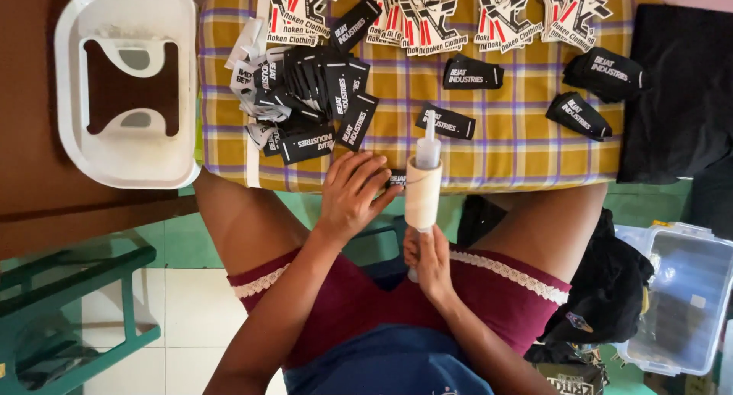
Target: The person sits at a table and repeatedly applies glue to small black rectangular labels using a syringe-like applicator. They pick up each label, apply glue along its surface, and place it back on the table. The process is repeated for multiple labels throughout the clip.
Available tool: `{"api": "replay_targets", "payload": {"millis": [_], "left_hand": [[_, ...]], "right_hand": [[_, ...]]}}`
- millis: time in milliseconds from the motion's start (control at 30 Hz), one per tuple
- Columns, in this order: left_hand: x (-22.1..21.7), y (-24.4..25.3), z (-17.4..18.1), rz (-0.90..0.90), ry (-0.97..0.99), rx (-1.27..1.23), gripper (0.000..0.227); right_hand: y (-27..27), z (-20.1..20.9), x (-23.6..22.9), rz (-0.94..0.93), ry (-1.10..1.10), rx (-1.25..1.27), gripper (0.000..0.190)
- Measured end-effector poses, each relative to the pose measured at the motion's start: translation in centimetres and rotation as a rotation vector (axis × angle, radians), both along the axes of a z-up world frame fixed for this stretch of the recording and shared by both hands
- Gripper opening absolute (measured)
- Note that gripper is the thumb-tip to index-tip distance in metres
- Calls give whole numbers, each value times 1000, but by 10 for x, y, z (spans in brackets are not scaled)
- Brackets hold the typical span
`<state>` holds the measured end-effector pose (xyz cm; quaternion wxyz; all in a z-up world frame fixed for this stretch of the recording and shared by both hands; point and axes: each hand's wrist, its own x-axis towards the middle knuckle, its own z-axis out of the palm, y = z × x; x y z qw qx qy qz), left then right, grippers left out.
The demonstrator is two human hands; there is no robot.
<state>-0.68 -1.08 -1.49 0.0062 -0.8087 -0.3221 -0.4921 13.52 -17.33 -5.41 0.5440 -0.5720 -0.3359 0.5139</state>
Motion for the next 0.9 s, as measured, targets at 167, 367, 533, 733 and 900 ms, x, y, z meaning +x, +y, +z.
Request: {"api": "replay_targets", "payload": {"millis": [167,367,533,733,900], "left_hand": [[7,1,-1,63,-25,27,26],[2,4,2,56,32,120,23],[0,3,-4,152,46,257,25],[-4,1,-7,84,26,248,11],[0,5,0,83,54,211,14]], "right_hand": [[15,4,-4,11,31,-5,41],[23,-18,5,39,-102,0,46],[25,-18,5,32,-77,14,46],[27,-6,3,58,-21,27,45],[21,-15,8,-39,-17,8,40]]}}
